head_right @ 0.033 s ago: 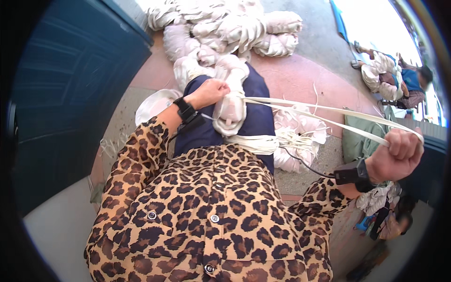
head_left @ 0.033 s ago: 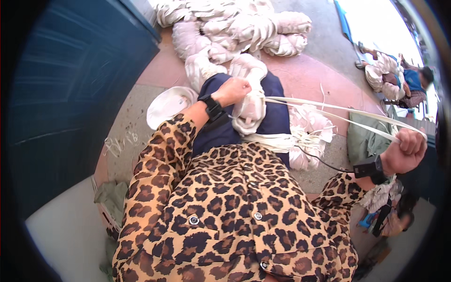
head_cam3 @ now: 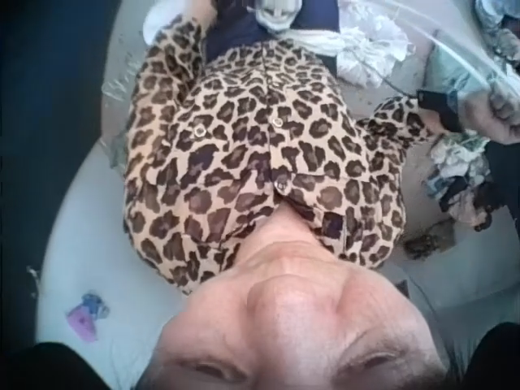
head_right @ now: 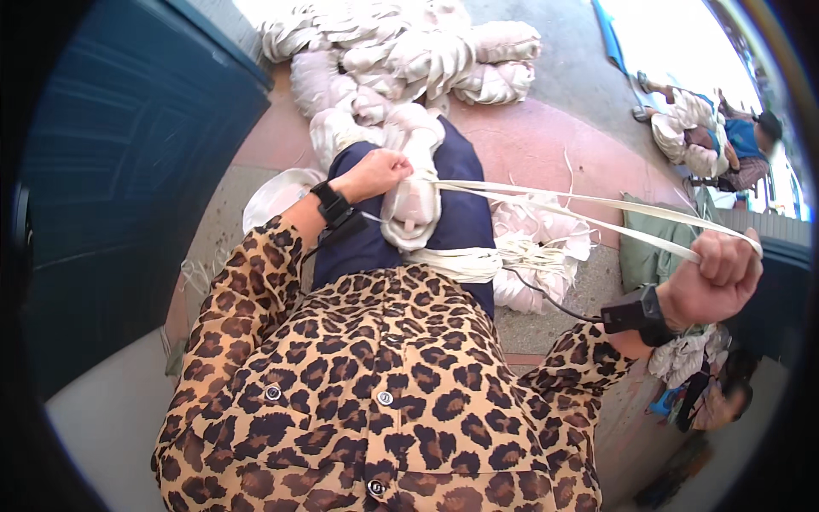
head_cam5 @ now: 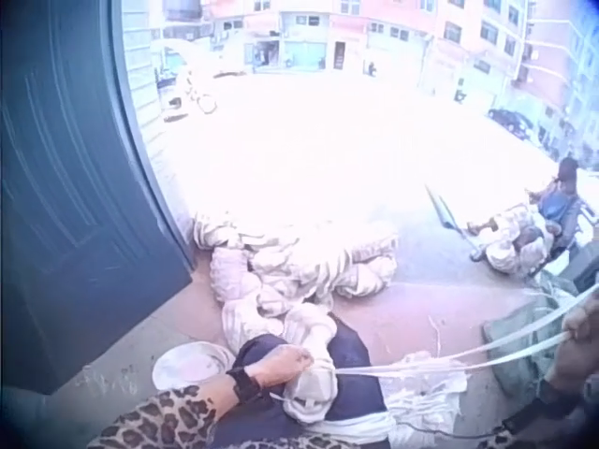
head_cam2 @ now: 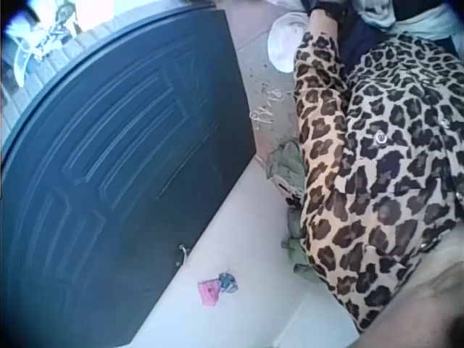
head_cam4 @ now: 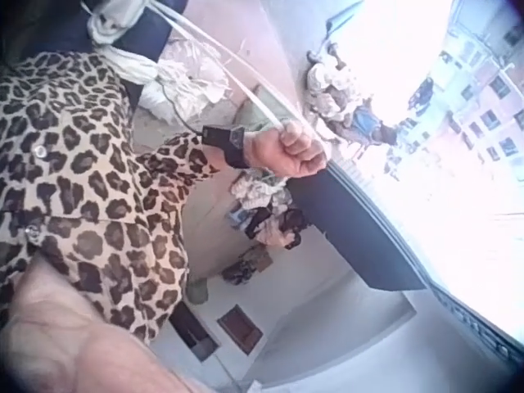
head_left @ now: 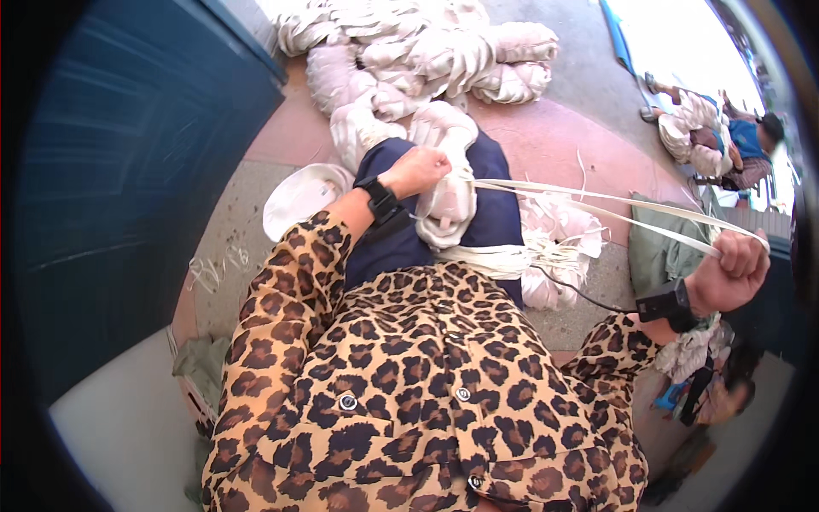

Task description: The person is lacing white shoes while sitting on the floor in a warehouse-like setting.

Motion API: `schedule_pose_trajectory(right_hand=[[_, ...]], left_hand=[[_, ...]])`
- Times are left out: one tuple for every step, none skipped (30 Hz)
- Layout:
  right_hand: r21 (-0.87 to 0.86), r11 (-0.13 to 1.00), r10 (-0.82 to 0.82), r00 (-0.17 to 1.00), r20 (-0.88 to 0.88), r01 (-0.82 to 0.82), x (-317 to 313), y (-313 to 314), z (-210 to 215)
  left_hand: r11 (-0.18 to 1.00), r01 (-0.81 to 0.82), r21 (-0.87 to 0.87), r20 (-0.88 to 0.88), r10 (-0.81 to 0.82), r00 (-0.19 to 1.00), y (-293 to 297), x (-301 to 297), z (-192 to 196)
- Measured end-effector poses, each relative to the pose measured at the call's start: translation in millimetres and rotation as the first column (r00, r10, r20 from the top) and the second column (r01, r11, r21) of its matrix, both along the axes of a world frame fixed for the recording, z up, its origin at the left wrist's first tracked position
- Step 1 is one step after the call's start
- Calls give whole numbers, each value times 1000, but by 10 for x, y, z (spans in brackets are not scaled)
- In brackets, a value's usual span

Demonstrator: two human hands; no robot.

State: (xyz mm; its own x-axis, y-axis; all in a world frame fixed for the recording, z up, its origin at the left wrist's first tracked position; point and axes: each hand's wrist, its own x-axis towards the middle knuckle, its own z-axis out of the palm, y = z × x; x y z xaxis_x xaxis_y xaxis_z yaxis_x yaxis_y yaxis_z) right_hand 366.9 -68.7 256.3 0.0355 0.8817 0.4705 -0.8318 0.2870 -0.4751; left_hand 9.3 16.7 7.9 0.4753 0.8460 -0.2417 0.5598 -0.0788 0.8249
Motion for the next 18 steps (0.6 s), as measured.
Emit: schedule_pose_trajectory(right_hand=[[6,1000,-15,1000,1,15,39,-29,-63],[17,999,-48,999,-14,48,76,-54,-124],[26,997,-79,996,-29,79,111,-73,-173],[49,994,-97,995,-16,98,120,-107,-221],[46,993,-108,994,-19,109,130,-127,-245],[57,993,-105,994,-11,105,130,-137,-270],[71,993,-98,995,-5,98,136,-122,-292],[63,993,-102,995,-11,102,150,-108,-315],[63,993,-103,995,-14,103,164,-88,-350],[51,993,-108,993,-40,110,178,-56,-381],[38,992,-113,991,-65,116,184,-22,-411],[22,996,-83,992,-91,85,177,10,-449],[25,996,-86,992,-96,88,160,61,-486],[-103,982,-158,987,2,157,132,94,-537],[-224,946,-216,970,107,235,95,129,-603],[-335,871,-280,923,264,360,13,183,-714],[-419,778,-292,860,419,468,-116,287,-897],[-490,757,-178,858,483,433,-235,331,-1050]], left_hand=[[998,43,-36,-16,-43,999,-11,-3,6],[995,86,-60,-45,-88,995,15,0,19],[988,126,-86,-73,-132,989,41,3,35],[974,211,-78,-77,-217,973,68,-13,56],[953,293,-71,-82,-298,951,113,-22,81],[932,349,-96,-117,-358,926,157,-23,108],[904,405,-134,-153,-423,893,210,-4,164],[885,423,-196,-156,-454,877,225,7,226],[862,437,-256,-157,-483,861,229,12,284],[862,438,-255,-159,-484,860,242,16,332],[833,520,-191,-215,-552,805,253,10,375],[790,599,-131,-275,-610,743,265,-3,430],[788,601,-131,-280,-611,740,270,-31,530],[840,498,-217,-49,-519,853,255,-88,657],[855,404,-327,167,-368,915,264,-163,792],[882,329,-338,320,-222,921,302,-303,954],[903,234,-360,458,-48,887,319,-534,1090],[922,106,-374,573,139,808,378,-776,1234]])
